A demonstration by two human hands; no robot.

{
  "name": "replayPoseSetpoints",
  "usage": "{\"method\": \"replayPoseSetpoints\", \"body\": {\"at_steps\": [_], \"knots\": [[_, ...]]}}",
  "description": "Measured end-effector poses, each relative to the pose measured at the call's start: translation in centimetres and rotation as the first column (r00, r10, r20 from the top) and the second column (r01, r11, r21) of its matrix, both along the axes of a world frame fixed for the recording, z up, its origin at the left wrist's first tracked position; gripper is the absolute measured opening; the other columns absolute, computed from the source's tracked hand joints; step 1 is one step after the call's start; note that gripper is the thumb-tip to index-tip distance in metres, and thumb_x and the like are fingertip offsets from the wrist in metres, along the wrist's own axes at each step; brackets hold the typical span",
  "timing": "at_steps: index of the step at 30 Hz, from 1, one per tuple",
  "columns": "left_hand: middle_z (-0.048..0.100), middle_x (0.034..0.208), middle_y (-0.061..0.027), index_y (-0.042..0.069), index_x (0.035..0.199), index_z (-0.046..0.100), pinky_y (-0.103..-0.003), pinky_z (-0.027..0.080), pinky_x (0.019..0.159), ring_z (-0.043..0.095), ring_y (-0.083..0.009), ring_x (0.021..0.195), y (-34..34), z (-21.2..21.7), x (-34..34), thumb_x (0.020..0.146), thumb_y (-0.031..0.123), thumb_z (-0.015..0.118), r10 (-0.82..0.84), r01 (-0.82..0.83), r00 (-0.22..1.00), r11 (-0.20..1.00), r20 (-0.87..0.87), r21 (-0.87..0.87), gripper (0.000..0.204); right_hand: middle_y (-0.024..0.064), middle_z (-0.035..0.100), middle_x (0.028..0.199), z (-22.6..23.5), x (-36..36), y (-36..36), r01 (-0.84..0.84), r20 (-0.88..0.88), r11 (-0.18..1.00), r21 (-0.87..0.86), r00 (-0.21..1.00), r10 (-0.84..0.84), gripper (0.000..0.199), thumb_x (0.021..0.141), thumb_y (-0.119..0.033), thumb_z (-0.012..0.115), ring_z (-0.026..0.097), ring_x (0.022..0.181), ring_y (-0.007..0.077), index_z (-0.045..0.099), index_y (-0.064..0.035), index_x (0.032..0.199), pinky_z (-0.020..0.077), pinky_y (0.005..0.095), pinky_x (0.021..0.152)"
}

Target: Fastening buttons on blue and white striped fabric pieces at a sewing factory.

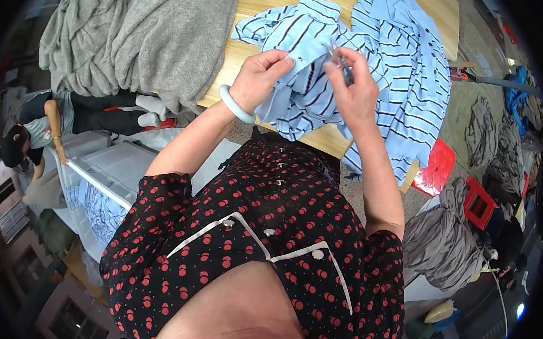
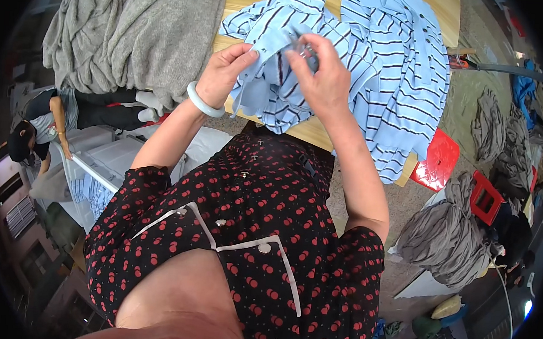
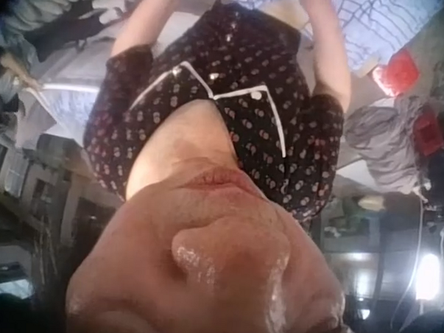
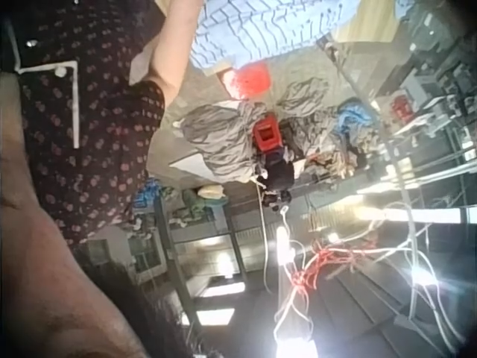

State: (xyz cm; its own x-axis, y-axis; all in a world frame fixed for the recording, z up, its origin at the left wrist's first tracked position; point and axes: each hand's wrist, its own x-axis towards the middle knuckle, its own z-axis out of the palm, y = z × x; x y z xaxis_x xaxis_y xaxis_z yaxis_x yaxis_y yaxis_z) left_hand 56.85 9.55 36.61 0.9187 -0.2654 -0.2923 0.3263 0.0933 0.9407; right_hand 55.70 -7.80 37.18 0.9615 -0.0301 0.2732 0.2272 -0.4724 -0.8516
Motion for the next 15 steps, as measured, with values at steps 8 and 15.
{"method": "replayPoseSetpoints", "body": {"at_steps": [8,15], "knots": [[0.054,0.074,0.0052,0.002,0.088,0.059,-0.016,0.036,0.06,0.044,-0.001,0.067,-0.61,0.28,0.09,0.081,0.014,0.053,-0.01,-0.002,0.996,0.992,-0.092,-0.129,0.015,0.0062,0.057,0.081,-0.03,-1.26,0.17,-0.091,0.024,0.977,-0.195,0.995,0.098,0.026,0.071,-0.015,0.063,0.056,0.065,0.0146,0.053,-0.0046,0.092,0.0447,0.0248,0.055],[0.056,0.076,0.0042,0.002,0.088,0.059,-0.016,0.037,0.061,0.046,-0.0017,0.069,-0.8,0.28,-0.02,0.081,0.014,0.052,-0.041,0.019,0.991,0.984,-0.127,-0.175,0.015,0.0069,0.059,0.083,-0.12,-1.37,0.13,-0.107,-0.049,0.985,-0.134,0.994,0.101,0.024,0.071,-0.015,0.064,0.057,0.064,0.0152,0.055,-0.0038,0.089,0.0443,0.024,0.054]]}}
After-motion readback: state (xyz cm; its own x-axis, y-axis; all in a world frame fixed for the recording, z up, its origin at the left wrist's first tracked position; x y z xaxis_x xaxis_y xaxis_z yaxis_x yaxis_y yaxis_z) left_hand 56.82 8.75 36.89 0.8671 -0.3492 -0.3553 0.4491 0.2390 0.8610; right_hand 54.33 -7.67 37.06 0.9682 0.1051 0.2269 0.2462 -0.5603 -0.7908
